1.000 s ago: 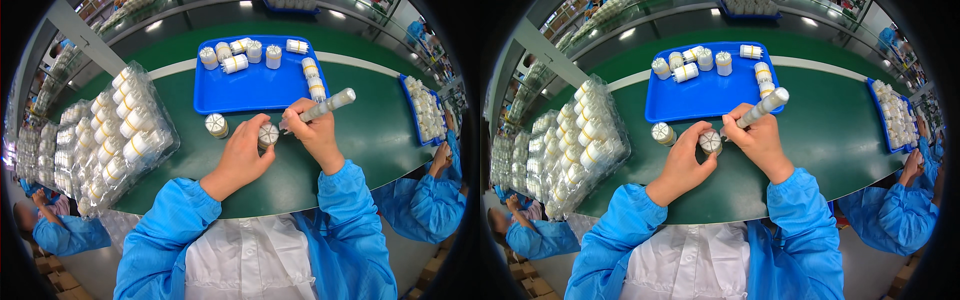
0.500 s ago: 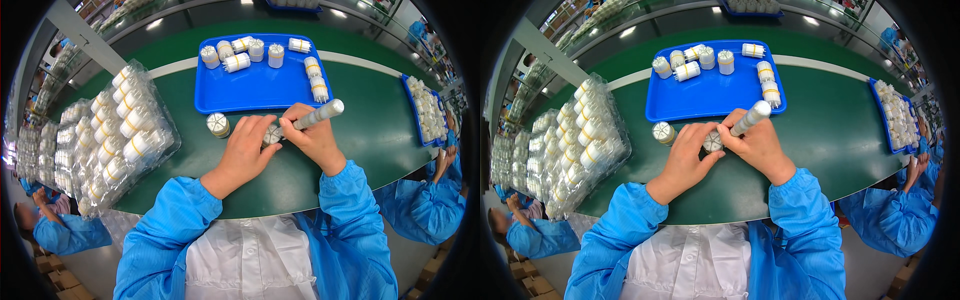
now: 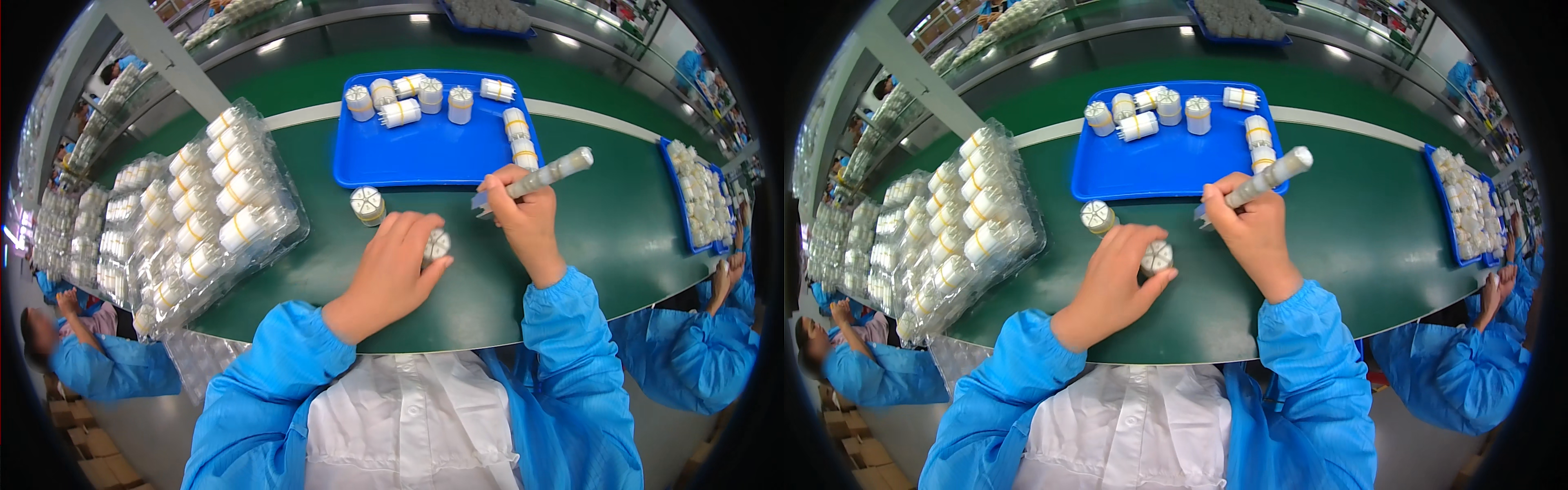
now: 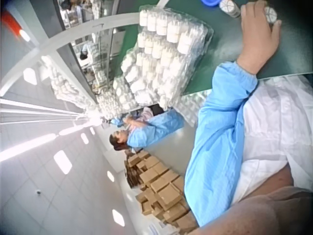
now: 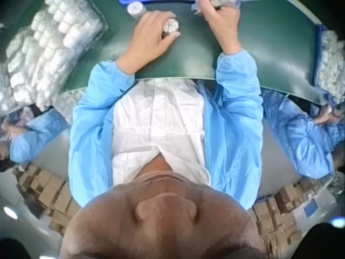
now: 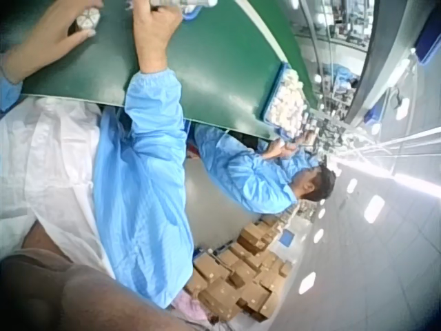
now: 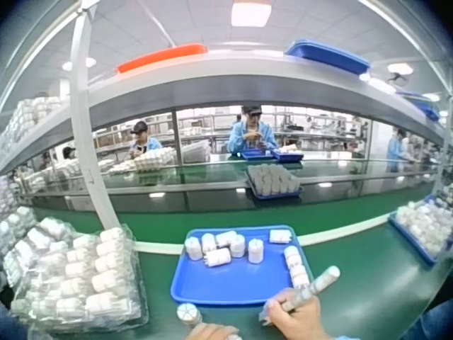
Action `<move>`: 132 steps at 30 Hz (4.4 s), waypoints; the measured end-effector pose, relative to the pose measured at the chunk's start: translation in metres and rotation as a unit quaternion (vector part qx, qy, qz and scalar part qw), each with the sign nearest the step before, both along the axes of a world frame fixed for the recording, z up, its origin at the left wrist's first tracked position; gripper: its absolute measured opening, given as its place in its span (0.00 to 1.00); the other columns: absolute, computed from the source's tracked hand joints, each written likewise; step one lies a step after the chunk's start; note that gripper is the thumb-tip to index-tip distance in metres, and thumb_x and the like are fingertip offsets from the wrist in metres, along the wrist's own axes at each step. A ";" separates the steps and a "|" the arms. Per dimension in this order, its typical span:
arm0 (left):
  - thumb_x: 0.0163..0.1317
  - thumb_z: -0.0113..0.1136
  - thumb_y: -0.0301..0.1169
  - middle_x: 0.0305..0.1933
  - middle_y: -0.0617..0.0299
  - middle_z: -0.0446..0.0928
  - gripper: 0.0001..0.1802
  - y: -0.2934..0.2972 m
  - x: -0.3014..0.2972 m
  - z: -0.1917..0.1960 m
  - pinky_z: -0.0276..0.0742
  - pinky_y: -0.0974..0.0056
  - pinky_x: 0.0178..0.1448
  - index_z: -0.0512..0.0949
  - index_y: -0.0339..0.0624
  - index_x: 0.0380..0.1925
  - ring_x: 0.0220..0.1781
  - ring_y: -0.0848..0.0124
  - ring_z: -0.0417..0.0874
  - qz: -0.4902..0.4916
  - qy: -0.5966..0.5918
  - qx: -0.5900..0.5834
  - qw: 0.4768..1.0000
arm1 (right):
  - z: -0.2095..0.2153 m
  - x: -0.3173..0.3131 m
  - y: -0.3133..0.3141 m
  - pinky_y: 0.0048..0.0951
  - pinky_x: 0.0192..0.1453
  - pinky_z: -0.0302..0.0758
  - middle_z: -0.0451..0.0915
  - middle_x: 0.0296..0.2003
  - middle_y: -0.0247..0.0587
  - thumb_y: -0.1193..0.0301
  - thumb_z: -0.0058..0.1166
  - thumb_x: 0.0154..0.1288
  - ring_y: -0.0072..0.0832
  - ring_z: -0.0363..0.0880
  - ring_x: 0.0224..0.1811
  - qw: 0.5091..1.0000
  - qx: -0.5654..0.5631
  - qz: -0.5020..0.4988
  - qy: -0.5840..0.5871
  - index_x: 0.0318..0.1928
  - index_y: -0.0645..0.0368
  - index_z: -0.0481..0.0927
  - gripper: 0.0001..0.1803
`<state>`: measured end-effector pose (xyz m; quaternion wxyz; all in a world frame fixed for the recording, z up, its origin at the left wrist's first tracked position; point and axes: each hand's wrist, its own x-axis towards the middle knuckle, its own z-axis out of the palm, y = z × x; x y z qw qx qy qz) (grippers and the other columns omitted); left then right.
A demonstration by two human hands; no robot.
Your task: The person inserts a white wick into the center of small white cylindrical candles using a handheld tool. They place the finished candles into a clear plastic packaging tray. The person works at a green table in a factory setting, handling items one at a time.
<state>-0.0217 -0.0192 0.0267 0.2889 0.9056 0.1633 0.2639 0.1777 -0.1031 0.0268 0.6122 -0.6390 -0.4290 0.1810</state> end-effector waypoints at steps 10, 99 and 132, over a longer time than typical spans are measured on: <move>0.56 0.70 0.27 0.56 0.42 0.69 0.36 0.025 -0.042 0.014 0.79 0.50 0.55 0.66 0.32 0.64 0.55 0.44 0.77 0.185 0.078 0.131 0.971 | -0.003 -0.017 0.001 0.26 0.28 0.71 0.80 0.22 0.34 0.74 0.63 0.66 0.20 0.76 0.24 0.994 -0.002 0.011 -0.105 0.30 0.62 0.81 0.07; 0.79 0.46 0.37 0.38 0.54 0.85 0.18 0.158 -0.128 0.144 0.67 0.48 0.72 0.80 0.38 0.56 0.42 0.55 0.86 0.241 0.077 0.087 0.964 | -0.013 -0.026 0.006 0.39 0.31 0.77 0.80 0.28 0.40 0.75 0.68 0.56 0.40 0.81 0.28 0.936 0.043 0.057 -0.345 0.29 0.58 0.78 0.09; 0.47 0.81 0.31 0.49 0.58 0.80 0.31 0.019 -0.007 -0.019 0.79 0.59 0.51 0.79 0.41 0.53 0.47 0.61 0.80 -0.038 -0.036 -0.109 0.993 | -0.008 -0.028 0.000 0.30 0.30 0.72 0.81 0.25 0.37 0.77 0.65 0.63 0.27 0.79 0.27 0.989 0.054 0.090 -0.104 0.29 0.62 0.81 0.06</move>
